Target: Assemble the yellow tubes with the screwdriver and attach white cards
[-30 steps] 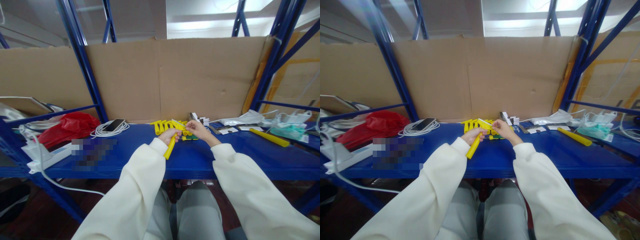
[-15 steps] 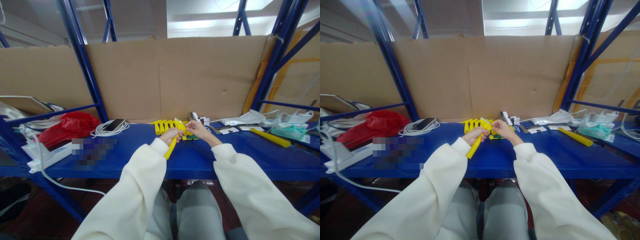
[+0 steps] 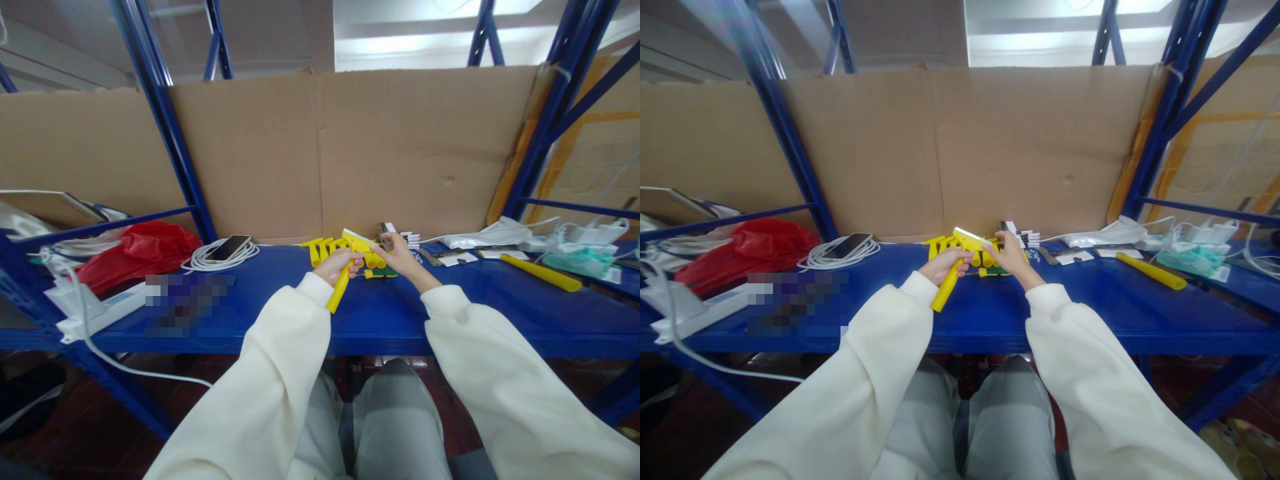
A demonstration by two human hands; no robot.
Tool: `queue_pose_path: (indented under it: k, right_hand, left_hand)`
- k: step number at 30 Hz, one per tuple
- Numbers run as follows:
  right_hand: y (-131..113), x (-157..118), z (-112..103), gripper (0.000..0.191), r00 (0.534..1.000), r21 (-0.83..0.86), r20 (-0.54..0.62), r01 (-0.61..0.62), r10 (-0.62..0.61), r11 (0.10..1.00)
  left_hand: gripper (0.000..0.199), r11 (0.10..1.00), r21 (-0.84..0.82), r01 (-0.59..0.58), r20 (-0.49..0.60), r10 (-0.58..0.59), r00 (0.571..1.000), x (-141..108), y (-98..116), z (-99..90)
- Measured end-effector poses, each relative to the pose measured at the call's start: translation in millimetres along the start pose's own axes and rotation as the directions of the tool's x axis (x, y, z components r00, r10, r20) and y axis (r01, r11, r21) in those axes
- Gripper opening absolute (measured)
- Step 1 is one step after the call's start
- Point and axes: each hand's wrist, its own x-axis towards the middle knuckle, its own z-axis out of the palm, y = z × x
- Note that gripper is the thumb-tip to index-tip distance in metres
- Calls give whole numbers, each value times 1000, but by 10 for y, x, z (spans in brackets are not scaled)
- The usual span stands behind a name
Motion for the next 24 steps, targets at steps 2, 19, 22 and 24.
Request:
queue_pose_path:
  k: [2, 19, 22, 24]
  right_hand:
    - [7, 18, -79, 38, 999, -80, 24, 39, -38, 996]
    - [-12, -77, -476, 29, 821, -193, 554, -36, 139, 981]
    - [-41, -40, -528, 37, 894, 62, 441, -122, 82, 991]
    - [-43, -15, -541, 46, 953, 198, 293, -136, 73, 971]
  left_hand:
    - [22, 1000, -15, 15, 2, -14, 1000, 19, 1, -19]
    - [20, 992, -110, 62, -231, -86, 969, 117, -24, -88]
    - [19, 991, -115, 69, -239, -95, 966, 132, -39, -99]
    - [17, 990, -115, 77, -228, -102, 968, 145, -53, -112]
